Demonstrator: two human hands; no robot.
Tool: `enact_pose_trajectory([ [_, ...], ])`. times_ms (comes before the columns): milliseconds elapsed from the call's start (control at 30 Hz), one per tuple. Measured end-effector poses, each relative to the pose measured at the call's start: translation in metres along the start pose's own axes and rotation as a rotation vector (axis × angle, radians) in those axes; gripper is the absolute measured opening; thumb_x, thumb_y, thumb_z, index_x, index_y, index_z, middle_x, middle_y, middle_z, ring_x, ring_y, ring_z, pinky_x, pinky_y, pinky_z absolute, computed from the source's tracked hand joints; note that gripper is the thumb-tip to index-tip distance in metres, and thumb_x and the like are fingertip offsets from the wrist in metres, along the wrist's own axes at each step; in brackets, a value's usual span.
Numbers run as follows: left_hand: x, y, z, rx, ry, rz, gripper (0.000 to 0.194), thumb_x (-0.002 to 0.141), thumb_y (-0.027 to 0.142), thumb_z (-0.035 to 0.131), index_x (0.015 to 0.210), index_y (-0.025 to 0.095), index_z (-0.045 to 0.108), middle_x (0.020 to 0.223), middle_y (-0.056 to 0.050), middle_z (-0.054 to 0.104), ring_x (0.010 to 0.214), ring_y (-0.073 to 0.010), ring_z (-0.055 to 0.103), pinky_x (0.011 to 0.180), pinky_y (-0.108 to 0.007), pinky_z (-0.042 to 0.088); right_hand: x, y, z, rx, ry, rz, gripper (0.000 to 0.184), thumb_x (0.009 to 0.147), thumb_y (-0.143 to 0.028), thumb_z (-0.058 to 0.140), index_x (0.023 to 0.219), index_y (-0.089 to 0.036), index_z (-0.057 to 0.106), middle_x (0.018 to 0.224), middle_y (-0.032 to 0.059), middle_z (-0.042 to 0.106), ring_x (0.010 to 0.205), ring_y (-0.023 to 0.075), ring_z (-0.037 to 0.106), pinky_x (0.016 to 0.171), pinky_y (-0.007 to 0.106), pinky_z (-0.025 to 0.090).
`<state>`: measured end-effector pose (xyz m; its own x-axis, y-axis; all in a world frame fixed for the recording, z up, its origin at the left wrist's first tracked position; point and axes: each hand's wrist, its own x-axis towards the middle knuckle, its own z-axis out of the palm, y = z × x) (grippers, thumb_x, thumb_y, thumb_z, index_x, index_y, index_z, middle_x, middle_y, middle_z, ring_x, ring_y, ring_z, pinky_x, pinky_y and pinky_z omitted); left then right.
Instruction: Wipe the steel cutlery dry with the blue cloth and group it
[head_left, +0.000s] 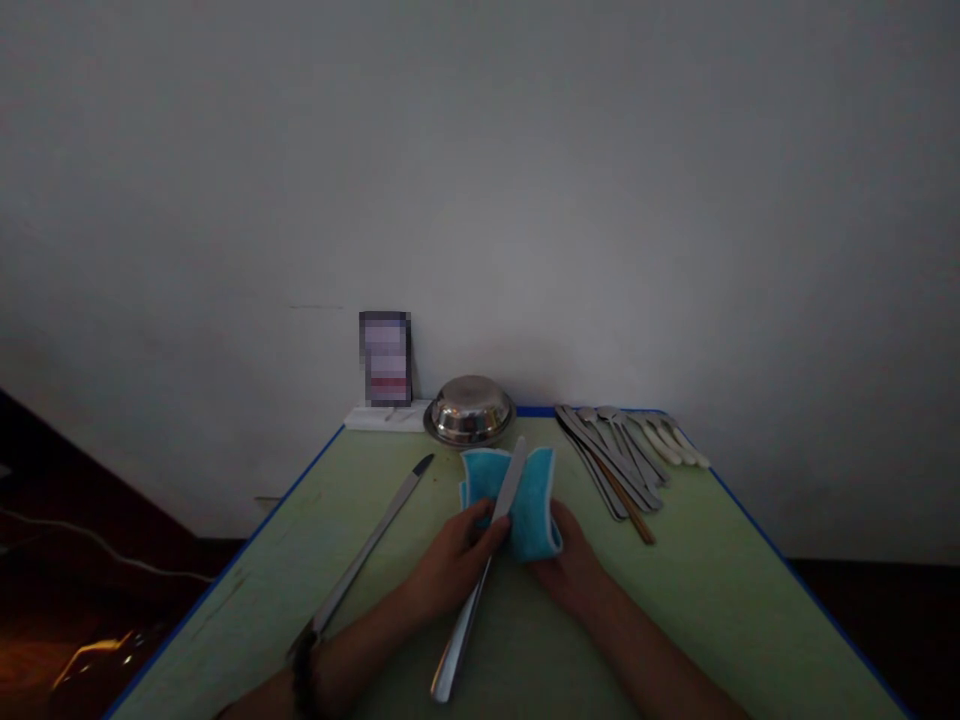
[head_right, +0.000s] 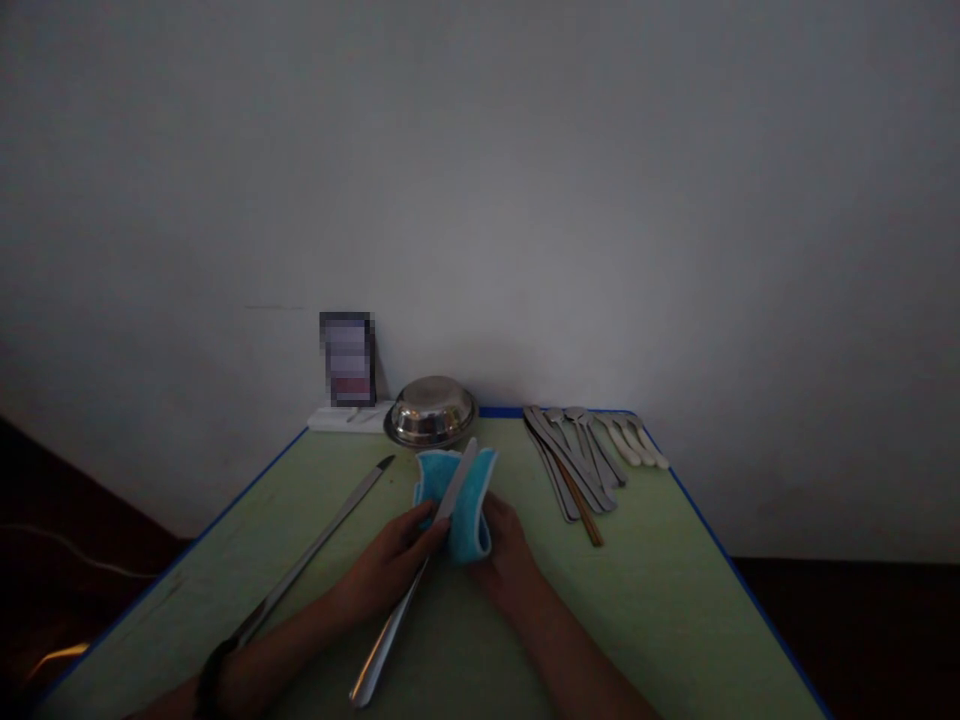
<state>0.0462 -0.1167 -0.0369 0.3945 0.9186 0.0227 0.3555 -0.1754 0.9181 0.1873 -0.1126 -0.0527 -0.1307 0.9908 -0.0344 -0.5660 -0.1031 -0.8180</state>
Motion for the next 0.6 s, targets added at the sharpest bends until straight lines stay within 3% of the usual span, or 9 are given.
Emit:
enact_pose_trajectory([
  [200,-0.007,0.008,-0.002,-0.002,-0.072,-0.061,0.031,0.087,0.041,0.038,0.085,0.017,0.058,0.084,-0.003,0.062,0.079,-0.0178,0.054,0.078,-0.029,0.042,0.007,-0.003,0.01,0.138,0.047,0.081,0.021,0.065,-0.033,0.068,0.075,-0.015,0.066,0.065,0.0012,0.067,0.063,0.0147,0.062,0.067,0.028,0.048],
  [300,-0.01,0.01,-0.007,-0.101,-0.197,-0.142,0.036,0.088,0.045,0.034,0.084,0.017,0.057,0.081,-0.003,0.064,0.072,-0.0159,0.055,0.066,-0.026,0.044,0.01,-0.007,0.006,0.167,0.138,0.052,0.02,0.064,-0.032,0.068,0.078,-0.018,0.066,0.066,-0.0006,0.068,0.059,0.0134,0.06,0.067,0.028,0.048],
  [367,-0.011,0.009,-0.009,-0.167,-0.302,-0.123,0.031,0.088,0.044,0.038,0.091,0.017,0.053,0.079,-0.004,0.065,0.068,-0.0141,0.055,0.063,-0.024,0.043,0.012,-0.011,0.002,0.193,0.191,0.023,0.02,0.065,-0.032,0.066,0.081,-0.021,0.066,0.071,-0.0012,0.069,0.062,0.0134,0.061,0.07,0.028,0.048],
  [467,-0.01,0.003,-0.013,-0.309,-0.399,-0.111,0.031,0.086,0.044,0.042,0.098,0.016,0.046,0.059,0.001,0.061,0.052,-0.0104,0.052,0.052,-0.02,0.04,0.016,-0.016,-0.002,0.22,0.203,0.001,0.019,0.07,-0.035,0.062,0.083,-0.022,0.066,0.077,-0.0006,0.07,0.07,0.0133,0.063,0.074,0.027,0.048],
  [600,-0.006,-0.001,-0.018,-0.392,-0.358,-0.202,0.036,0.087,0.049,0.035,0.087,0.016,0.049,0.038,0.008,0.042,0.03,-0.0062,0.032,0.033,-0.017,0.022,0.024,-0.019,-0.011,0.294,0.201,-0.086,0.024,0.072,-0.035,0.06,0.094,-0.026,0.064,0.091,-0.0014,0.07,0.084,0.0143,0.063,0.08,0.03,0.047],
])
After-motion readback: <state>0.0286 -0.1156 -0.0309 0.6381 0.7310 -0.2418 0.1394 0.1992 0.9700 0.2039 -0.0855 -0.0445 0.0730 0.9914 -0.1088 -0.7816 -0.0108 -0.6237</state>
